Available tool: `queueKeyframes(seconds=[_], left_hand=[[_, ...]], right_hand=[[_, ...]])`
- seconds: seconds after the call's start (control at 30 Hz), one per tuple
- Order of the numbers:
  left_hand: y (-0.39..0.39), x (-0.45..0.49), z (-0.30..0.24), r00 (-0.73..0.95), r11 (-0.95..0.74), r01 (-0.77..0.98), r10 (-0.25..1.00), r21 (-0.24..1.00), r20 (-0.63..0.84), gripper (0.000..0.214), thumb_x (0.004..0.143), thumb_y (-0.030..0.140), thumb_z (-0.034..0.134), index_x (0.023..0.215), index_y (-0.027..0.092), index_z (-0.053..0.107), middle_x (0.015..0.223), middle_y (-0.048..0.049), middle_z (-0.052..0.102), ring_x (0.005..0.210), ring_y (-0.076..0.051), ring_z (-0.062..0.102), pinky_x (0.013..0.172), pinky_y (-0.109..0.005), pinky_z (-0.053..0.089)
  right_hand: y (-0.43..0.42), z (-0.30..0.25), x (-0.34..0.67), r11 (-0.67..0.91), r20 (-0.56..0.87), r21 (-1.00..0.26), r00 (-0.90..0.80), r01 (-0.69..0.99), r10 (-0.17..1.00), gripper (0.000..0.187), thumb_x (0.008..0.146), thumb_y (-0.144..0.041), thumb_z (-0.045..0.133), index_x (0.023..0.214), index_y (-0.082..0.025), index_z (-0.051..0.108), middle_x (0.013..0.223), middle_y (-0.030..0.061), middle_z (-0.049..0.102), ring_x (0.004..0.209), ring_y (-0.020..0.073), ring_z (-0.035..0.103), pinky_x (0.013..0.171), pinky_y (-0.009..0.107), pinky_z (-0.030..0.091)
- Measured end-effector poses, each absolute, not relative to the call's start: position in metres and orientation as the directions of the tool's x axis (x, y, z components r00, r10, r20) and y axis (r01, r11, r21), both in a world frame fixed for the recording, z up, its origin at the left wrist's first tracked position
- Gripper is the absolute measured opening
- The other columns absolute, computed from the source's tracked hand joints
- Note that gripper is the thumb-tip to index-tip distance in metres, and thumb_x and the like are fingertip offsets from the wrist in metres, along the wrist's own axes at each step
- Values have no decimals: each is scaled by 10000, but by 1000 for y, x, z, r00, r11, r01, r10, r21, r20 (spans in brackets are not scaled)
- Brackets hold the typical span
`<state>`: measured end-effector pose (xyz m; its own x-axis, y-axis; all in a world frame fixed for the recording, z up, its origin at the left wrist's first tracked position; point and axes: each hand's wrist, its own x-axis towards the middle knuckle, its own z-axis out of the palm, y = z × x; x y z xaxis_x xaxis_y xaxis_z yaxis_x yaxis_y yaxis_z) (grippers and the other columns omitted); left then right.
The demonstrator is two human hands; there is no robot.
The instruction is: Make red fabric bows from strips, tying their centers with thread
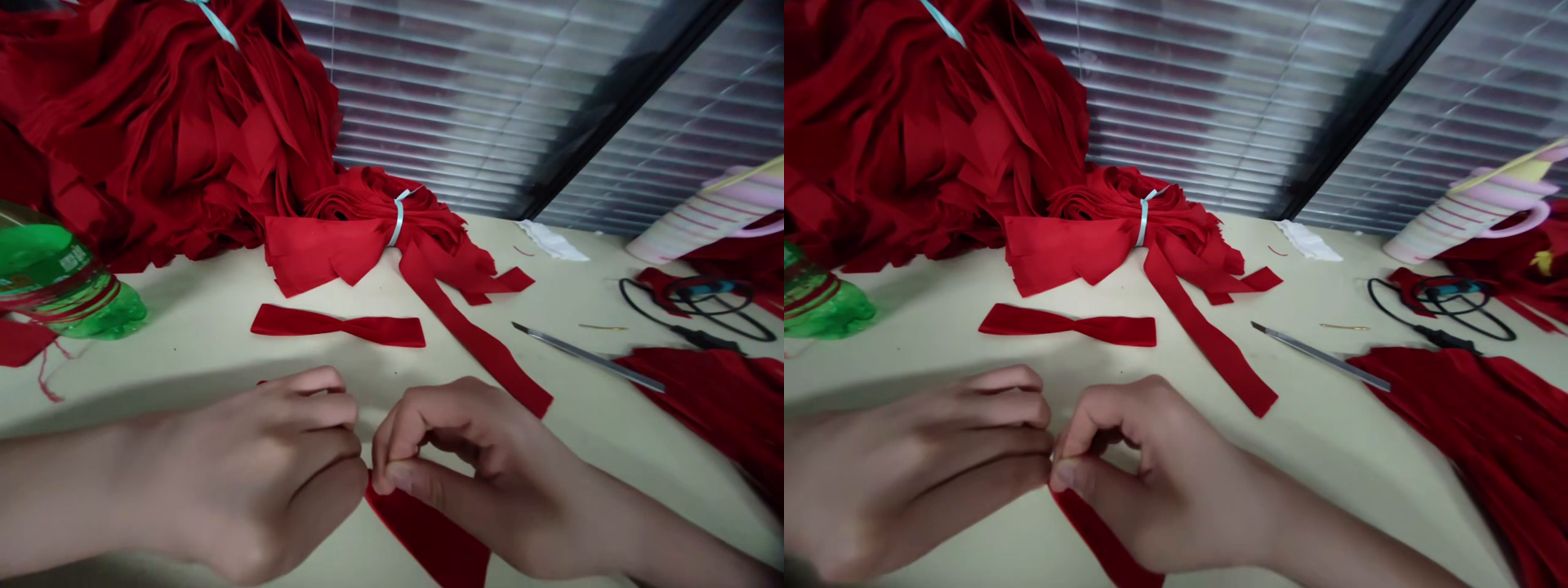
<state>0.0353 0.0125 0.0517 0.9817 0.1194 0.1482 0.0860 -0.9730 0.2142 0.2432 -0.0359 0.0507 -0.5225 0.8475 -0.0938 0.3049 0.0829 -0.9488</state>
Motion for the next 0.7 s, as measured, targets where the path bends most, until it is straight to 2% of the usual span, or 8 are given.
queueKeyframes(seconds=[0.1,0.17,0.27,0.37,0.5,0.6,0.7], left_hand=[[6,35,50,971,-931,85,157,355,179,294,867,62,386,713,179,607,651,9,582,665,-147,513,686,-288,407],[1,34,47,957,-898,92,200,431,212,262,875,66,419,751,190,614,705,32,622,709,-123,540,715,-250,422],[-3,32,44,909,-895,125,276,428,312,245,891,58,418,891,198,620,825,33,677,783,-121,576,769,-247,452],[1,29,43,877,-928,66,230,367,423,264,860,3,428,944,179,606,917,12,686,819,-134,586,775,-276,465],[5,26,42,881,-935,90,236,342,411,298,787,-69,495,896,190,595,885,30,656,776,-118,569,765,-283,435],[4,28,42,835,-917,149,317,370,449,230,799,-20,519,934,156,577,841,-8,630,792,-150,556,745,-315,426],[3,33,41,727,-837,213,481,505,491,169,829,30,528,926,167,544,810,1,608,790,-134,544,719,-282,431]], right_hand=[[-32,45,244,-160,-174,-984,-574,74,800,97,810,-149,615,728,-124,571,740,59,655,687,109,601,603,209,455],[-29,37,245,-340,-213,-937,-633,-85,745,130,795,-141,638,713,-126,537,709,54,645,666,102,606,593,208,448],[-25,24,245,-471,-160,-836,-697,-281,699,128,801,-133,637,723,-123,536,674,46,642,623,98,612,563,203,437],[-24,19,241,-496,-82,-748,-680,-441,729,123,804,-132,637,720,-120,548,665,49,646,621,108,615,540,202,428],[-26,19,236,-530,-114,-683,-644,-502,757,110,759,-100,677,695,-104,587,672,35,646,585,74,578,562,199,431],[-26,17,235,-486,-158,-748,-590,-452,792,95,759,-125,689,702,-116,613,683,32,658,615,87,597,588,208,445],[-28,13,233,-280,-60,-879,-493,-387,868,112,836,-231,629,757,-153,640,746,39,668,683,119,604,628,252,464]])
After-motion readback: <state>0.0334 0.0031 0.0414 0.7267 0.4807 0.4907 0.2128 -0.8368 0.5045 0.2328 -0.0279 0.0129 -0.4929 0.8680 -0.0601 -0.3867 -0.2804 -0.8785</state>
